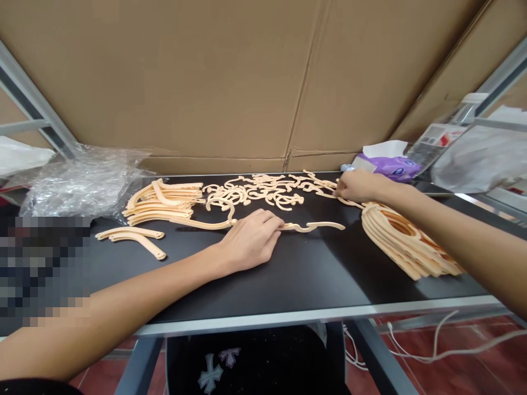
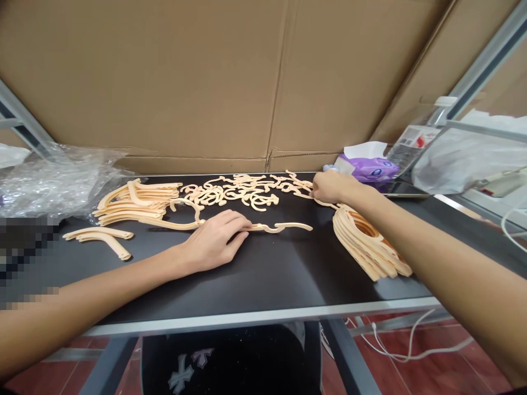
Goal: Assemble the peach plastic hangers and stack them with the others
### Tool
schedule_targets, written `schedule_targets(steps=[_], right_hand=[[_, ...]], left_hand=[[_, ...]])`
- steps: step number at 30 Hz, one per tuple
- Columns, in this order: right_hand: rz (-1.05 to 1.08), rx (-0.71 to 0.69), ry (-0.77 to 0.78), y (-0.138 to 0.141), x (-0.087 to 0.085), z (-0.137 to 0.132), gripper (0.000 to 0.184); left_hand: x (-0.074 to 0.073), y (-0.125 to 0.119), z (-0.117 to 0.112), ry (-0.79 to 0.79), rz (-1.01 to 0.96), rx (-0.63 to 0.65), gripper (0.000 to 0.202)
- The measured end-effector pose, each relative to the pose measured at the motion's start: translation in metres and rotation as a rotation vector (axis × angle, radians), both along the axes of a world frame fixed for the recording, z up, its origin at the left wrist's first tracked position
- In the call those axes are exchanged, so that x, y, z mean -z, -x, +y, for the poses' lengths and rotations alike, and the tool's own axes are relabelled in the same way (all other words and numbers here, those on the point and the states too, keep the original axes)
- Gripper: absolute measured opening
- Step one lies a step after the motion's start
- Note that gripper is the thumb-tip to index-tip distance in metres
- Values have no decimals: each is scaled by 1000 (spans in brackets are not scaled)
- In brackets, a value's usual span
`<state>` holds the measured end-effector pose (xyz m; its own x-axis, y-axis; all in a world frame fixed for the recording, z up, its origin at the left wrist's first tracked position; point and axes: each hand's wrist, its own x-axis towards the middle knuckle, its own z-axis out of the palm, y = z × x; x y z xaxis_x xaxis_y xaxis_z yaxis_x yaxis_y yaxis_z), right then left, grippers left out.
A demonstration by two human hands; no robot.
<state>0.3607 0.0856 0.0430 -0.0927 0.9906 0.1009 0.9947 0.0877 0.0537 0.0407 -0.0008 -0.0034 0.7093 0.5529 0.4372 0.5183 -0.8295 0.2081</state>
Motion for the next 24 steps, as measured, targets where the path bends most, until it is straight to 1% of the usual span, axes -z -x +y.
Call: schedule_targets(steps=[2, 4, 8, 11, 12, 14, 15, 17, 19, 21, 22, 24], right_hand=[[-87, 65, 79, 5, -6, -6, 15], [-134, 106, 85, 10, -15, -11, 19], [-126, 112, -11, 23, -32, -24, 21], [-105, 75, -168, 43, -42, -41, 27], [-71, 37, -232, 52, -44, -48, 28], [27, -48, -419, 74, -46, -66, 30], [87, -120, -514, 86, -46, -75, 32], [197, -257, -638, 110, -45, -93, 38], [251, -369, -678, 133, -40, -108, 37], [249, -448, -749, 149, -34, -117, 35], [224, -487, -765, 155, -30, -118, 35], [167, -551, -801, 161, -22, -117, 34]], left_hand=[[0, 0, 0, 0, -3, 12, 21], [0, 0, -1, 7, -3, 15, 23], [-1, -1, -2, 26, 13, -5, 24], [-3, -2, -3, 20, 45, -16, 24], [-3, -2, -4, 20, 57, -17, 25], [-4, -2, -4, 25, 73, -17, 26], [-4, -2, -4, 28, 77, -15, 27], [-3, -2, -4, 29, 73, -9, 28], [-2, -2, -3, 19, 59, 3, 28], [-2, -1, -1, 17, 14, 3, 26], [-4, 0, -1, 35, -32, -2, 24], [-12, 3, -1, 124, -179, -25, 22]])
